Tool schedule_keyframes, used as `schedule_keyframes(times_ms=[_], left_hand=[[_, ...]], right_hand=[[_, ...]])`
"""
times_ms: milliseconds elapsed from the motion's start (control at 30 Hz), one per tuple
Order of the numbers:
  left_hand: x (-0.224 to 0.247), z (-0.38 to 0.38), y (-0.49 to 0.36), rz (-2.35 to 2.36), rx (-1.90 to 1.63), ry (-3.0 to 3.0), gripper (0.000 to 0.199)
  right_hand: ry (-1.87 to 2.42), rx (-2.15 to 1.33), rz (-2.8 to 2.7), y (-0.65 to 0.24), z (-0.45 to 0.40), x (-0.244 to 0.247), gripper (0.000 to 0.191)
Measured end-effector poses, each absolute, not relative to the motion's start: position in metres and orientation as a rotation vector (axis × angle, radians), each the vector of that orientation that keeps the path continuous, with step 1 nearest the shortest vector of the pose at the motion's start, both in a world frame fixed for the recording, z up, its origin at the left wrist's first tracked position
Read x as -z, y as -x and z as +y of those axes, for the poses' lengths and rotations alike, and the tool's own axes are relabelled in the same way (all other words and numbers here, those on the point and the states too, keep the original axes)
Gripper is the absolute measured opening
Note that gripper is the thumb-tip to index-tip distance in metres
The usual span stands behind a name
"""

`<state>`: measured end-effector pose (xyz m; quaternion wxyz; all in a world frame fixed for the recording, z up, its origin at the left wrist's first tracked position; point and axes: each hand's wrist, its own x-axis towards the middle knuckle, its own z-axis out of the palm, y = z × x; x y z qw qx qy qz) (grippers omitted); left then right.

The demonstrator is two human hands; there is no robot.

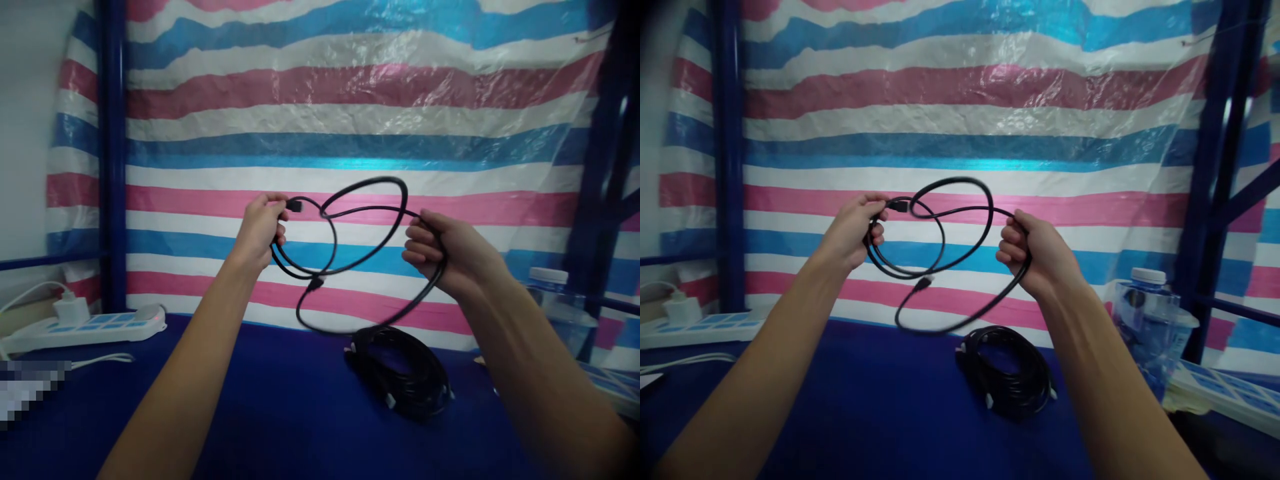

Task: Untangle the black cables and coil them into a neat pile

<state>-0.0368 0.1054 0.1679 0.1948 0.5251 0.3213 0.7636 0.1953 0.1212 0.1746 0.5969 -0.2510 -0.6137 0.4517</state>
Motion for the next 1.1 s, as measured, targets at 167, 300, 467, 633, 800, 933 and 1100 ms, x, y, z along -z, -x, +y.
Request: schedule_keyframes(times_ms=[167, 300, 467, 633, 800, 933, 1100], left_hand=[[-0.172, 0.104, 0.039, 0.553, -2.432, -1.357, 0.016], [-0.173, 0.100, 0.028, 0.510, -2.545, -1.598, 0.012], [-0.170, 0.097, 0.012, 0.547, -2.248, -1.955, 0.012], [-0.163, 0.089, -0.002, 0.474, -1.907, -2.208, 0.035], [-0.154, 0.090, -0.016, 0.568, -1.531, -2.582, 0.048], [-0.142, 0.106, -0.027, 0.758, -1.398, -2.854, 0.054], [-0.129, 0.122, -0.036, 0.832, -1.532, -2.783, 0.056]], right_hand=[[0.691, -0.868, -1.455, -0.193, 0.133, -0.167, 0.021], [0.840, -0.598, -1.676, -0.182, 0.136, -0.157, 0.013], [0.872, -0.484, -1.916, -0.168, 0.127, -0.153, 0.015], [0.815, -0.634, -1.745, -0.164, 0.125, -0.152, 0.031], [0.541, -0.899, -1.581, -0.166, 0.131, -0.157, 0.025], [0.466, -1.071, -1.401, -0.170, 0.128, -0.162, 0.041], [0.397, -0.997, -1.454, -0.173, 0.125, -0.160, 0.010]])
